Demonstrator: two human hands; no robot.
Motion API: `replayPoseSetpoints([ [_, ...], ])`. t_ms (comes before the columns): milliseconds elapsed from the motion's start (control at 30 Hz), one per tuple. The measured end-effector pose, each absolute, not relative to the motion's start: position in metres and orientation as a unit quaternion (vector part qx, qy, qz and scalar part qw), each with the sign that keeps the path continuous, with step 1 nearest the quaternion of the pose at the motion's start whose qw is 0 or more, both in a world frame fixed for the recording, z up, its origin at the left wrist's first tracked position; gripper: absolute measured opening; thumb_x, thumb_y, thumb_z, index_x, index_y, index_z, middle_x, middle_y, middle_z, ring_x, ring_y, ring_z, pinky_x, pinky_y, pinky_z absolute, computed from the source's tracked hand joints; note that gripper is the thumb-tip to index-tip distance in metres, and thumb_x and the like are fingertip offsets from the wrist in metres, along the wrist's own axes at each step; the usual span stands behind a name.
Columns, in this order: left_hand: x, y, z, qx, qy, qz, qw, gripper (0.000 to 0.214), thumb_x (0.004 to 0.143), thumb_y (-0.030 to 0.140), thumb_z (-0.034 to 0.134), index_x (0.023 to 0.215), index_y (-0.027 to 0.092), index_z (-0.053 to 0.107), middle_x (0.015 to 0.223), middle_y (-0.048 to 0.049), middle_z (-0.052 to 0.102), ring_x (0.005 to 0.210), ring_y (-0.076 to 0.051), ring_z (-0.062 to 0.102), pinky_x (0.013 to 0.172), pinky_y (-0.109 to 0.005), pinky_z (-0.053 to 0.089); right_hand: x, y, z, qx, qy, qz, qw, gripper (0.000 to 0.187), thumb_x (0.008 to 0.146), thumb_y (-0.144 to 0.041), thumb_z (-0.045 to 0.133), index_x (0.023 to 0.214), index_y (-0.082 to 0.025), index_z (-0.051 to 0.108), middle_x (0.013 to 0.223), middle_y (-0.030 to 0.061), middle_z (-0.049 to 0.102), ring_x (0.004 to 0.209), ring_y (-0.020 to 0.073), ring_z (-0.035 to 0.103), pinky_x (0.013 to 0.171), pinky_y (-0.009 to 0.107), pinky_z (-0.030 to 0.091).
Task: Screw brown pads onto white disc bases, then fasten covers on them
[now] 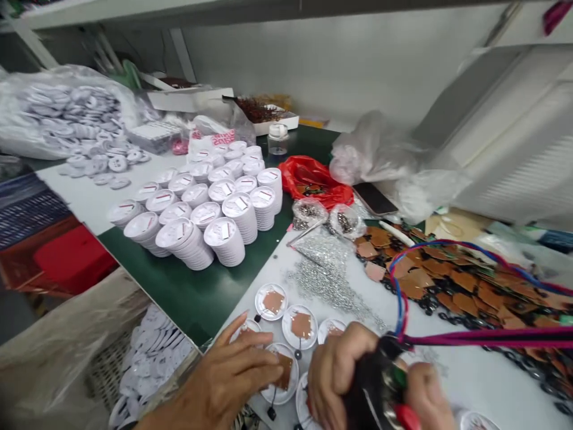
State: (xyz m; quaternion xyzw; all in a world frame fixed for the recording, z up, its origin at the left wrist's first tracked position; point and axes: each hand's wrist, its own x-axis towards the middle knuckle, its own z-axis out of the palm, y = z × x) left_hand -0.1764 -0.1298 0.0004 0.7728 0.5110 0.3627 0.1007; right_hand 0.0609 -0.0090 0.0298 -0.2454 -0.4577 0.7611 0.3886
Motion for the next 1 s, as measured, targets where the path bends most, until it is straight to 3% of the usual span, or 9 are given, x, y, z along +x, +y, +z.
replayPoseSetpoints([
  [100, -0.179, -0.136, -0.026, 0.81, 0.48, 0.338, 0.012, 0.023, 0.112, 0.026, 0.042, 0.12, 0.023, 0.064, 0.123, 0.0039, 0.076, 0.141, -0.017, 0.052, 0.131, -0.043, 0.005, 0.031, -0.02, 0.054, -0.266, -0.447, 0.77, 0.369, 0.053, 0.08, -0.082, 0.054, 0.076, -0.031, 0.068, 0.049, 0.0053, 0.054, 0.043, 0.026, 0.051, 0.041, 0.042, 0.045],
  [267, -0.178, -0.139, -0.038, 0.834, 0.472, 0.284, 0.008, 0.029, 0.113, 0.022, 0.038, 0.126, 0.022, 0.064, 0.132, 0.0047, 0.072, 0.151, -0.019, 0.039, 0.132, -0.048, 0.001, 0.014, -0.033, 0.05, -0.242, -0.441, 0.774, 0.385, 0.059, 0.078, -0.086, 0.049, 0.074, -0.03, 0.068, 0.048, 0.0049, 0.047, 0.041, 0.0243, 0.044, 0.039, 0.041, 0.042],
  [600, -0.165, -0.133, -0.053, 0.79, 0.482, 0.371, -0.079, 0.026, 0.11, 0.025, 0.048, 0.101, 0.026, 0.072, 0.114, 0.0072, 0.079, 0.138, -0.017, 0.056, 0.131, -0.047, 0.017, 0.004, -0.041, 0.049, -0.232, -0.469, 0.766, 0.373, 0.064, 0.083, -0.085, 0.044, 0.074, -0.027, 0.069, 0.048, 0.0049, 0.051, 0.042, 0.0226, 0.046, 0.042, 0.039, 0.044],
  [767, -0.175, -0.127, -0.032, 0.832, 0.458, 0.301, -0.083, 0.025, 0.11, 0.026, 0.05, 0.102, 0.026, 0.074, 0.119, 0.009, 0.077, 0.132, -0.015, 0.061, 0.132, -0.043, 0.008, -0.008, -0.038, 0.052, -0.144, -0.539, 0.781, 0.279, 0.068, 0.089, -0.083, 0.041, 0.068, -0.024, 0.066, 0.048, 0.0017, 0.053, 0.044, 0.0164, 0.049, 0.048, 0.032, 0.048],
  [867, -0.178, -0.124, -0.025, 0.834, 0.449, 0.301, -0.105, 0.028, 0.111, 0.027, 0.048, 0.1, 0.027, 0.074, 0.114, 0.0113, 0.078, 0.126, -0.014, 0.065, 0.132, -0.044, 0.004, -0.013, -0.016, 0.048, -0.045, -0.576, 0.769, 0.273, 0.072, 0.084, -0.089, 0.041, 0.061, -0.025, 0.065, 0.044, 0.0015, 0.053, 0.04, 0.0159, 0.05, 0.043, 0.03, 0.045],
  [1000, -0.168, -0.12, -0.036, 0.79, 0.462, 0.375, -0.144, 0.034, 0.11, 0.021, 0.05, 0.086, 0.027, 0.072, 0.101, 0.0135, 0.08, 0.116, -0.012, 0.07, 0.131, -0.045, 0.015, -0.006, 0.017, 0.064, -0.006, -0.575, 0.744, 0.339, 0.069, 0.072, -0.094, 0.052, 0.061, -0.028, 0.066, 0.039, -0.0032, 0.048, 0.033, 0.0143, 0.049, 0.039, 0.028, 0.044],
])
